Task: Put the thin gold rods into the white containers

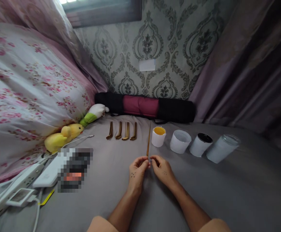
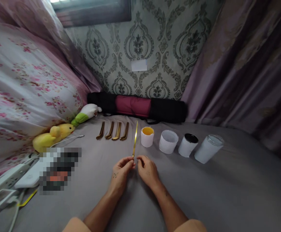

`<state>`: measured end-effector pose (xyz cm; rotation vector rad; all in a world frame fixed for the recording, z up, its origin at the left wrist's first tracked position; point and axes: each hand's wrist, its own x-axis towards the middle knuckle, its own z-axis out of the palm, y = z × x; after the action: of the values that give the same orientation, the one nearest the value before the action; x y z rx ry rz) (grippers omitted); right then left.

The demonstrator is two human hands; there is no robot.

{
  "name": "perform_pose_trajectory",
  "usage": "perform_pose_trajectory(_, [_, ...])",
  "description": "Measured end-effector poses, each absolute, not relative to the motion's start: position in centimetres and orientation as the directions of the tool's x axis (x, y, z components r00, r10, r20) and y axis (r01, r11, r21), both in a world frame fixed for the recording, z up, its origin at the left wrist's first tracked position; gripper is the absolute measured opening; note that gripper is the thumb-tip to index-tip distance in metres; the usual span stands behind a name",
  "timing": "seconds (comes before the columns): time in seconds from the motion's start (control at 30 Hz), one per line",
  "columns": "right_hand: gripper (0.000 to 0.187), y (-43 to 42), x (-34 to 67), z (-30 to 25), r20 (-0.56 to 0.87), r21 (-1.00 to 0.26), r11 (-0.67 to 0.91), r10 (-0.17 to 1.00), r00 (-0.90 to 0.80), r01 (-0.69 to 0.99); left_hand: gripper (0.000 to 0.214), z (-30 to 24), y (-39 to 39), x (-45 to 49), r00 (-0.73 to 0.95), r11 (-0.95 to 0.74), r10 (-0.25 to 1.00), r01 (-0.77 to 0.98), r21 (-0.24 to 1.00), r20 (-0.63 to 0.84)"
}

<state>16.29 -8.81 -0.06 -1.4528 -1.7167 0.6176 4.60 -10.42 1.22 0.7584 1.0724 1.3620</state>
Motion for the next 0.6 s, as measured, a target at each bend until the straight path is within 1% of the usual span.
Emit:
perform_pose_trajectory(0.2, [0.025, -8.5, 16.7, -0.1, 0.237, -0.875, 0.208, 0.971, 0.012, 0.438, 0.025, 1.2, -10.6, 4.7, -0.066, 0.134, 0.983, -0.391, 0.911, -0.173])
perform_pose_trajectory(0.37, [0.026, -8.2, 17.1, 0.4, 0.178, -0.944, 0.144, 0.98, 0.089, 0.296, 0.024, 1.4, -10.8, 4.9, -0.034, 0.144, 0.985, -0.363, 0.921, -0.168])
perform_pose_trajectory(0.47, [0.027, -8.1, 17.3, 0.8, 0.15, -0.97, 0.121, 0.98, 0.128, 0.212, 0.023, 1.6, -10.8, 5.0, -0.026, 0.155, 0.984, -0.362, 0.919, -0.176])
perform_pose_trajectory(0.6, [0.025, -8.1, 17.5, 1.0, 0.145, -0.982, 0.12, 0.975, 0.17, 0.148, 0.022, 1.6, -10.8, 5.1, -0.015, 0.164, 0.983, -0.363, 0.917, -0.182])
